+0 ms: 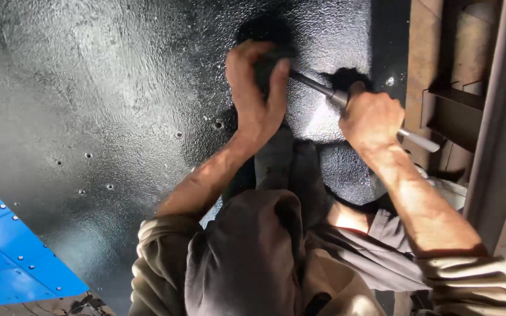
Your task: The person sits inside a large black steel structure and uses a T-handle tap wrench to thread holes in the metal plate, steadying the surface with one hand while turning the tool with the other. They reposition the tool to different holes along the panel and later work on holes near the edge with a wrench.
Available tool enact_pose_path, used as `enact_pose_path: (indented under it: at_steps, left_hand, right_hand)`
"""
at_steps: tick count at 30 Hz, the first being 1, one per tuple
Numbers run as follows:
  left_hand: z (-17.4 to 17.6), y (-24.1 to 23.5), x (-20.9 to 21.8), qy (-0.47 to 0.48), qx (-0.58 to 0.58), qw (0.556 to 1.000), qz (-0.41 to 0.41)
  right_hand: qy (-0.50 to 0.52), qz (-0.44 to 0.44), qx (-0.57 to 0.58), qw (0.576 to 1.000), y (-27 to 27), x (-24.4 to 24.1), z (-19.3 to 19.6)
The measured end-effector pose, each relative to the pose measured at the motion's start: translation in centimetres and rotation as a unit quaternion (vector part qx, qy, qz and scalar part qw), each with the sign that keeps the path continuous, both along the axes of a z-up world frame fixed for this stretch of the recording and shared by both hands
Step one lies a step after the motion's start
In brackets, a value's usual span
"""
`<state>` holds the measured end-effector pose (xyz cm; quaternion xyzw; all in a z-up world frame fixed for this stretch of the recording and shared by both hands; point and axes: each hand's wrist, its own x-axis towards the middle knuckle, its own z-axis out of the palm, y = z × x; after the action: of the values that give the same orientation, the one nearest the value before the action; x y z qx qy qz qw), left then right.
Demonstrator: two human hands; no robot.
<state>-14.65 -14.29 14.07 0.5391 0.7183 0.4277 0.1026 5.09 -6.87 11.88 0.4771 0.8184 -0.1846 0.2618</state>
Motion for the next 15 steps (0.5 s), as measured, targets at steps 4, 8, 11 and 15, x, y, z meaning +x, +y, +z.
enact_pose_path:
  at_steps: [4, 8, 11, 15]
  left_hand:
    - [-9.2, -4.1, 5.9, -0.434, -0.031, 0.899, 0.048]
    - [-9.3, -8.4, 11.5, -0.698, -0.293, 0.637, -0.147]
    - [-4.7, -6.8, 12.1, -0.788, -0.304, 0.494, -0.206]
    - [-9.8, -9.8, 14.7, -0.802, -0.234, 0.501, -0.226]
  right_hand:
    - [0.053, -0.167, 0.035, 0.984, -0.5, -1.1, 1.0]
    - [0.177, -0.323, 0.001, 0.93, -1.1, -0.1, -0.2]
    - [0.26, -0.471, -0.076, 0.839, -1.2, -1.9, 1.3]
    - [0.327, -0.563, -0.102, 0.752, -2.3, -1.2, 2.0]
